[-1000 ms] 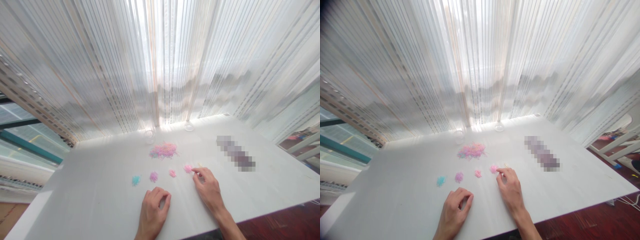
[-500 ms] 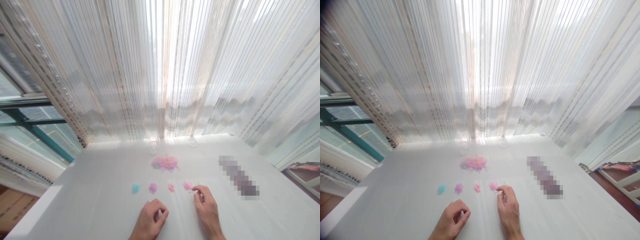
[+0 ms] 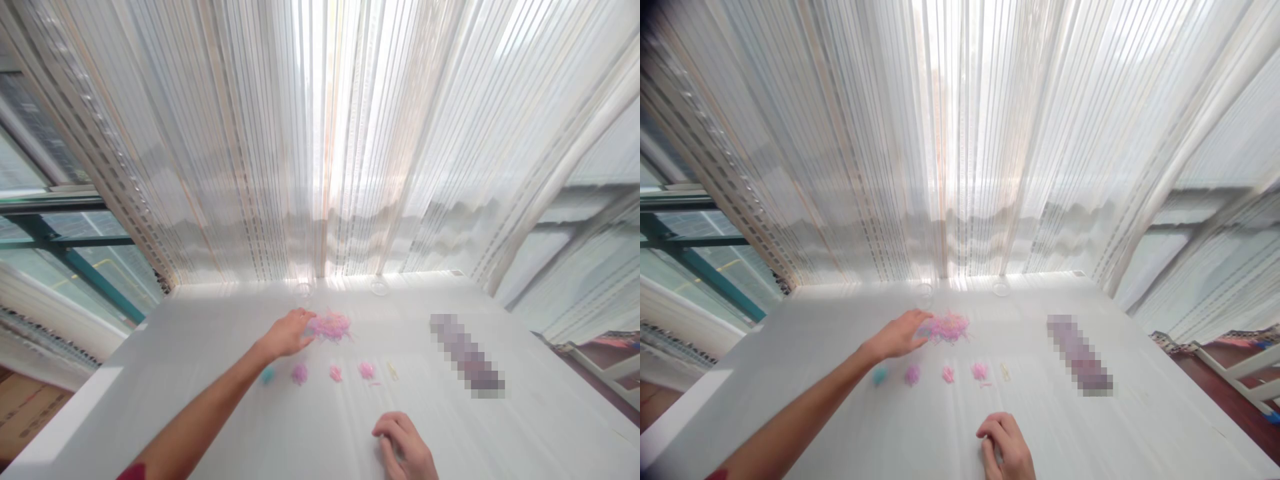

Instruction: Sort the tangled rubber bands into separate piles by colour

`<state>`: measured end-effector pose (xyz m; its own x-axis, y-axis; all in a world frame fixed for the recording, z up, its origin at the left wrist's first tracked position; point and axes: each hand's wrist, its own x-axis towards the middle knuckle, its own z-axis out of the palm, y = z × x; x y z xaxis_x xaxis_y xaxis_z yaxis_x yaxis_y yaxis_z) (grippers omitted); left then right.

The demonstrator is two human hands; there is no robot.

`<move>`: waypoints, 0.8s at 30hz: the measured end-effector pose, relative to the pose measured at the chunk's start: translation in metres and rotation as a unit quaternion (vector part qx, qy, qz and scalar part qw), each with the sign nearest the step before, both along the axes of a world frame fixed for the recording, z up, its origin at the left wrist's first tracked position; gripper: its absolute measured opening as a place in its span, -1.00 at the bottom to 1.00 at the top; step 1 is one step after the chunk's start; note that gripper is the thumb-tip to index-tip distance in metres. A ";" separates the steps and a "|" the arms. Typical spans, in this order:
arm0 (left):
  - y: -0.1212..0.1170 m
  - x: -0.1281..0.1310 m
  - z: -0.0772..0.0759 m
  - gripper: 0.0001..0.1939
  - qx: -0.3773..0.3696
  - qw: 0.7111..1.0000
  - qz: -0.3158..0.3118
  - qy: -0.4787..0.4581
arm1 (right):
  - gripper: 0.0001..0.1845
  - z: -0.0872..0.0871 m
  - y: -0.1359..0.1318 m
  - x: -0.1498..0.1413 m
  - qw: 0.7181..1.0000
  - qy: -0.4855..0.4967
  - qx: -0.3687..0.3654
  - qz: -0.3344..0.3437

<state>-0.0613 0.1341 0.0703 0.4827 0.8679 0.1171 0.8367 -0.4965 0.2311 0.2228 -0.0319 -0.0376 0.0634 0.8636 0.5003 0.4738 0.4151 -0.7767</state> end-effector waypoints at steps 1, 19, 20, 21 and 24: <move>0.012 -0.001 -0.003 -0.52 -0.006 1.000 0.006 0.023 | -0.72 0.001 0.000 0.000 1.000 -0.004 0.002 0.004; 0.062 0.070 -0.038 -0.65 0.048 0.980 -0.181 0.072 | -0.76 0.007 -0.003 0.011 0.993 -0.091 -0.034 0.063; 0.064 0.069 -0.041 -0.69 0.053 0.979 -0.183 0.068 | -0.76 0.008 -0.003 0.011 0.993 -0.091 -0.033 0.062; 0.066 0.068 -0.043 -0.71 0.057 0.979 -0.186 0.065 | -0.76 0.009 -0.003 0.011 0.993 -0.091 -0.033 0.062; 0.069 0.065 -0.048 -0.74 0.064 0.977 -0.194 0.061 | -0.76 0.010 -0.002 0.010 0.994 -0.087 -0.035 0.063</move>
<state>0.0035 0.2034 0.0219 0.7901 0.5983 0.1332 0.5967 -0.8005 0.0564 0.2330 -0.0342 -0.0272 -0.1302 0.8918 0.4333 0.5503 0.4285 -0.7166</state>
